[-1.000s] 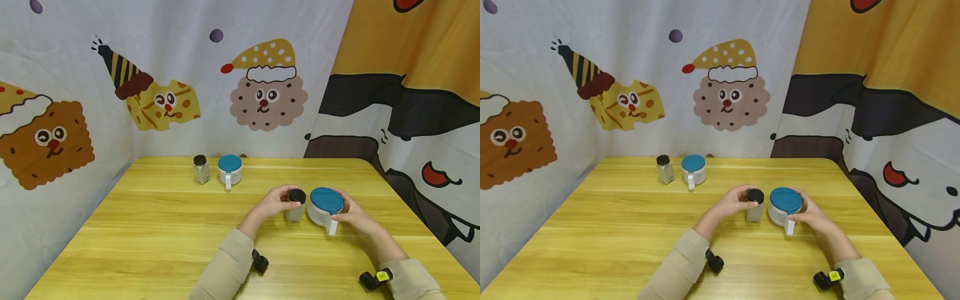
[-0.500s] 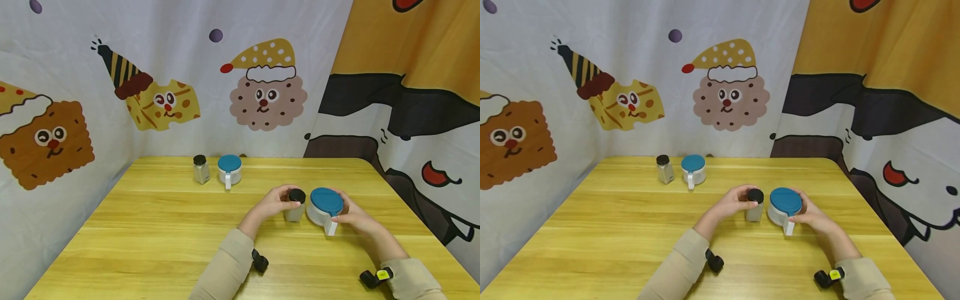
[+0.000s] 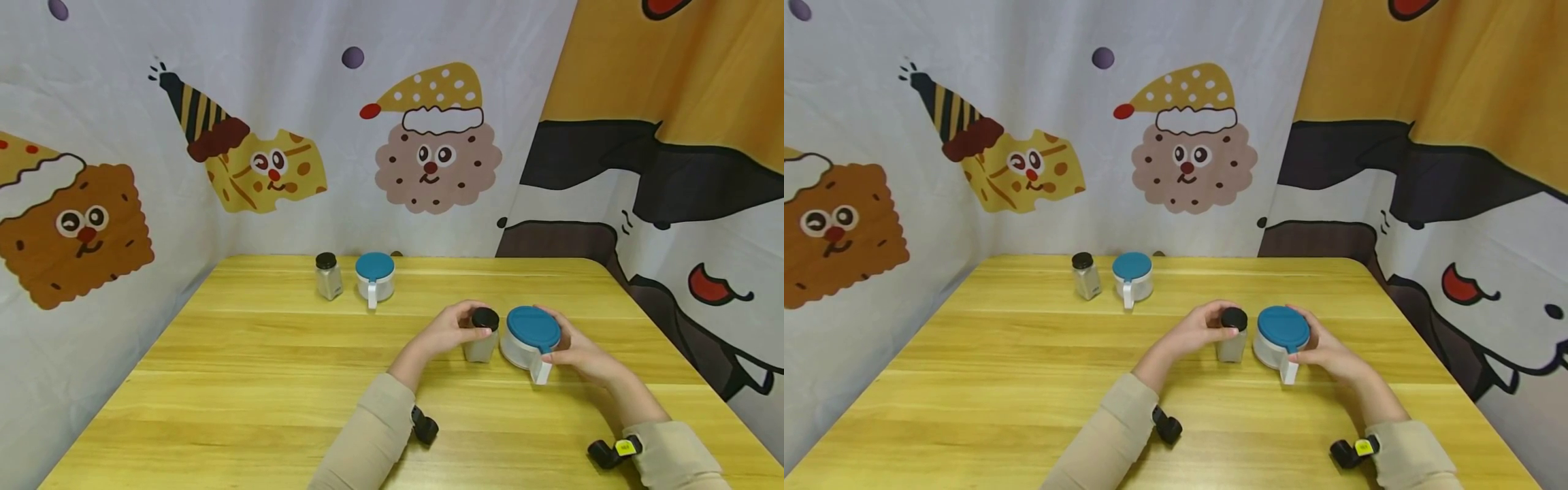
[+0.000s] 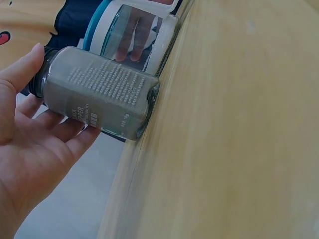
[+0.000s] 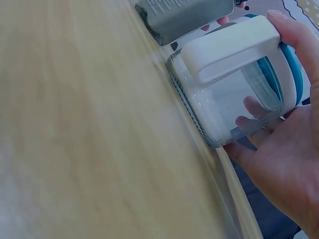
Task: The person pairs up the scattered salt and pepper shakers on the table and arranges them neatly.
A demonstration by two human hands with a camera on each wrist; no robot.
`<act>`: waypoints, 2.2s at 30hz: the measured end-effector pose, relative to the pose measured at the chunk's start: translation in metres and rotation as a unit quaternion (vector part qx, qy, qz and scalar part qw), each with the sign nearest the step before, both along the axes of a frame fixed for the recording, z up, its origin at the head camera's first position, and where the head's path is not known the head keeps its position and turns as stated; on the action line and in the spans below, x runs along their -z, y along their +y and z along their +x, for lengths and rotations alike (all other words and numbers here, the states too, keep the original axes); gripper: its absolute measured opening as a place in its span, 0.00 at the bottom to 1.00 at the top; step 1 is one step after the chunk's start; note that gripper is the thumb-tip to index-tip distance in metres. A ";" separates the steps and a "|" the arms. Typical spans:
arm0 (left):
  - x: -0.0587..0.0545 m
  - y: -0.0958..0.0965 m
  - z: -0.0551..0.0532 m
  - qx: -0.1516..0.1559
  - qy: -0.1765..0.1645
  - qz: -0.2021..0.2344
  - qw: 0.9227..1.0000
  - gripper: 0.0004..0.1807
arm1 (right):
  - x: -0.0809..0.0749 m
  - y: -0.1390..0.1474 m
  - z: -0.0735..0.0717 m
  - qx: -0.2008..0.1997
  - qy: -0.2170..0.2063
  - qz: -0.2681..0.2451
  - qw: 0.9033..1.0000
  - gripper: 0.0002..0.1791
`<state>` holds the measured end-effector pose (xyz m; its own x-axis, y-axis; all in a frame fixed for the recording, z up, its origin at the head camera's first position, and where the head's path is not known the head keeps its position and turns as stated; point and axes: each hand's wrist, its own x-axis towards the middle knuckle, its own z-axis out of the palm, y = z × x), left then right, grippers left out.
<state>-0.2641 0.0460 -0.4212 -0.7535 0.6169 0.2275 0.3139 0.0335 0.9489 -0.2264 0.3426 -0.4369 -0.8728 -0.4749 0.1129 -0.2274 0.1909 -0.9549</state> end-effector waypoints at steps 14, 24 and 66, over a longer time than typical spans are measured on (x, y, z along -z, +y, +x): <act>-0.004 -0.003 0.002 -0.005 -0.014 -0.009 1.000 0.27 | -0.007 -0.002 0.001 -0.010 0.030 0.001 1.000 0.52; -0.006 -0.005 0.001 -0.009 -0.008 -0.016 1.000 0.27 | -0.012 -0.005 0.002 0.002 0.024 0.008 1.000 0.52; -0.038 -0.024 0.003 -0.020 0.021 -0.004 1.000 0.28 | -0.038 -0.012 0.006 0.025 0.107 -0.041 0.993 0.42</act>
<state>-0.2613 0.0224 -0.3835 -0.7678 0.5879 0.2547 0.3518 0.0546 0.9345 -0.2208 0.3305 -0.3988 -0.8466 -0.4139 0.3347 -0.4190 0.1304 -0.8986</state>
